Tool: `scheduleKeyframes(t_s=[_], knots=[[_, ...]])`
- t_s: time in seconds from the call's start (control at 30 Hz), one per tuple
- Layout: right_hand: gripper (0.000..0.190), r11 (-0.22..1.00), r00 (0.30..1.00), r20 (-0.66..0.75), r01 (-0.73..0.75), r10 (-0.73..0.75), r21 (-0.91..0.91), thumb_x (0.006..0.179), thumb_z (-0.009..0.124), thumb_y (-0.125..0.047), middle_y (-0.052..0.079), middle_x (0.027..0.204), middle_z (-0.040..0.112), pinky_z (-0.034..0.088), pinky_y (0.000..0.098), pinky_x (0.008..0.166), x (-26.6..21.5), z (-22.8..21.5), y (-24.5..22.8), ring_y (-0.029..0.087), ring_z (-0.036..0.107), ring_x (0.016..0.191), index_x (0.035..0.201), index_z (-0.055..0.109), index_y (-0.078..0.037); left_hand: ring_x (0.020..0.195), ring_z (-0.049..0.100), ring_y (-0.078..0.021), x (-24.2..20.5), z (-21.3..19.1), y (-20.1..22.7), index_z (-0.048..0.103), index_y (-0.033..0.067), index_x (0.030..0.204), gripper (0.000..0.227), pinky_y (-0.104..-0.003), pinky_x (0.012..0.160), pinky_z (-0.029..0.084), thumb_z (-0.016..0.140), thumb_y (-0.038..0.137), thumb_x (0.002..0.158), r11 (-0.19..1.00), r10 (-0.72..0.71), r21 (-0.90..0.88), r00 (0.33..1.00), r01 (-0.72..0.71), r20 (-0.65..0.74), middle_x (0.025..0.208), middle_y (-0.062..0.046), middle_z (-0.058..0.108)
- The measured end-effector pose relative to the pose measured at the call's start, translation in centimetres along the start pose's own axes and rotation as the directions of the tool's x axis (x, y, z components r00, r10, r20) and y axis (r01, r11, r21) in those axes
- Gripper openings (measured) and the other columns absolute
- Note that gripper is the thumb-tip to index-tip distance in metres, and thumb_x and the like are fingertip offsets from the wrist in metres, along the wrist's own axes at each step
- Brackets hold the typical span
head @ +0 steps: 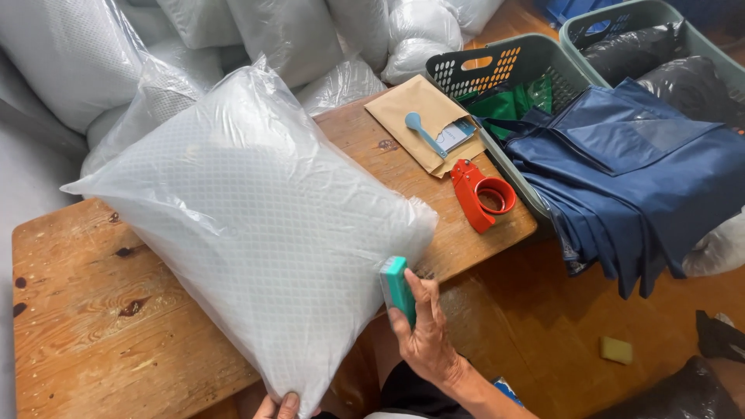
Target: A person uses a small green brush to repeatedly rub and smooth the surface of a pillow that is encased in a clear plastic bag.
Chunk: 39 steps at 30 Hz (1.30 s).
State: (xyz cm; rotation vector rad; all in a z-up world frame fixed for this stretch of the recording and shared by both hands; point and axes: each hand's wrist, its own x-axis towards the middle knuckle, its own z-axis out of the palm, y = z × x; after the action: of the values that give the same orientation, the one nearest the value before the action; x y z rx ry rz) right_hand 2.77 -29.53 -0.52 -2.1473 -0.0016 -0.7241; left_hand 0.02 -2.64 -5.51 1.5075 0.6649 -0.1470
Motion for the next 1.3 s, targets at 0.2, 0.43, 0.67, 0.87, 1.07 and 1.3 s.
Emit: scheduleKeyframes(t_s=[0.2,0.43,0.67,0.87,1.07,1.3], knots=[[0.060,0.851,0.948,0.092,-0.229,0.306,-0.473,0.102,0.050,-0.032,0.013,0.086,0.041,0.053,0.0471,0.071,12.6,-1.7,6.3,0.031,0.048,0.076,0.159,0.042,-0.019,0.055,0.073,-0.0468,-0.4,-0.4,1.4,0.077,-0.0106,0.107,0.039,-0.045,0.059,0.057,0.068,0.023,0.089,0.985,-0.091,0.145,0.996,0.091,-0.006,0.067,-0.040,0.077],[0.062,0.732,0.690,0.244,-0.650,0.681,-0.204,0.094,0.040,-0.044,0.025,0.156,0.036,0.032,0.0577,0.118,16.1,-4.3,5.8,0.038,0.038,0.145,0.156,0.042,-0.038,0.057,0.067,-0.0524,-0.3,-0.4,0.9,0.072,-0.0155,0.120,0.050,-0.052,0.058,0.055,0.070,0.019,0.084,0.986,-0.161,-0.036,0.987,0.161,0.010,0.072,-0.048,0.072],[0.064,0.790,0.797,-0.048,-0.584,0.602,0.187,0.095,0.047,-0.037,0.011,0.151,0.052,0.047,0.0406,0.103,6.0,-4.6,6.4,0.026,0.056,0.129,0.155,0.037,-0.017,0.071,0.076,-0.0572,-0.8,-0.2,1.8,0.073,-0.0097,0.127,0.050,-0.047,0.065,0.061,0.069,0.013,0.083,0.995,-0.073,-0.072,0.997,0.074,0.022,0.093,-0.040,0.077],[0.057,0.930,0.921,-0.166,-0.326,0.353,0.171,0.090,0.070,-0.023,0.010,0.125,0.062,0.053,0.0359,0.091,2.1,1.3,2.1,0.024,0.064,0.102,0.141,0.049,-0.008,0.074,0.077,-0.0573,-1.5,-0.4,3.5,0.073,-0.0174,0.121,0.045,-0.053,0.076,0.065,0.071,0.009,0.084,0.986,-0.043,-0.151,0.984,0.069,0.171,0.096,-0.036,0.077],[0.040,0.933,0.885,0.316,0.283,-0.343,0.222,0.092,0.067,-0.013,0.015,0.112,0.060,0.041,0.0435,0.087,-2.9,2.1,-5.0,0.030,0.063,0.099,0.130,0.056,-0.009,0.073,0.071,-0.0351,1.1,-2.0,-1.8,0.074,-0.0137,0.114,0.033,-0.042,0.068,0.060,0.069,0.009,0.090,0.966,0.116,-0.255,0.955,-0.045,0.272,0.089,-0.023,0.074],[0.053,0.804,0.782,-0.247,-0.477,0.573,0.355,0.089,0.069,-0.020,0.015,0.120,0.065,0.054,0.0337,0.090,1.5,3.0,1.8,0.023,0.065,0.100,0.135,0.049,-0.003,0.084,0.071,-0.0268,-0.3,-1.9,0.1,0.076,-0.0090,0.096,0.028,-0.045,0.079,0.067,0.073,0.018,0.090,0.971,0.065,-0.239,0.948,0.012,0.312,0.085,-0.015,0.070]])
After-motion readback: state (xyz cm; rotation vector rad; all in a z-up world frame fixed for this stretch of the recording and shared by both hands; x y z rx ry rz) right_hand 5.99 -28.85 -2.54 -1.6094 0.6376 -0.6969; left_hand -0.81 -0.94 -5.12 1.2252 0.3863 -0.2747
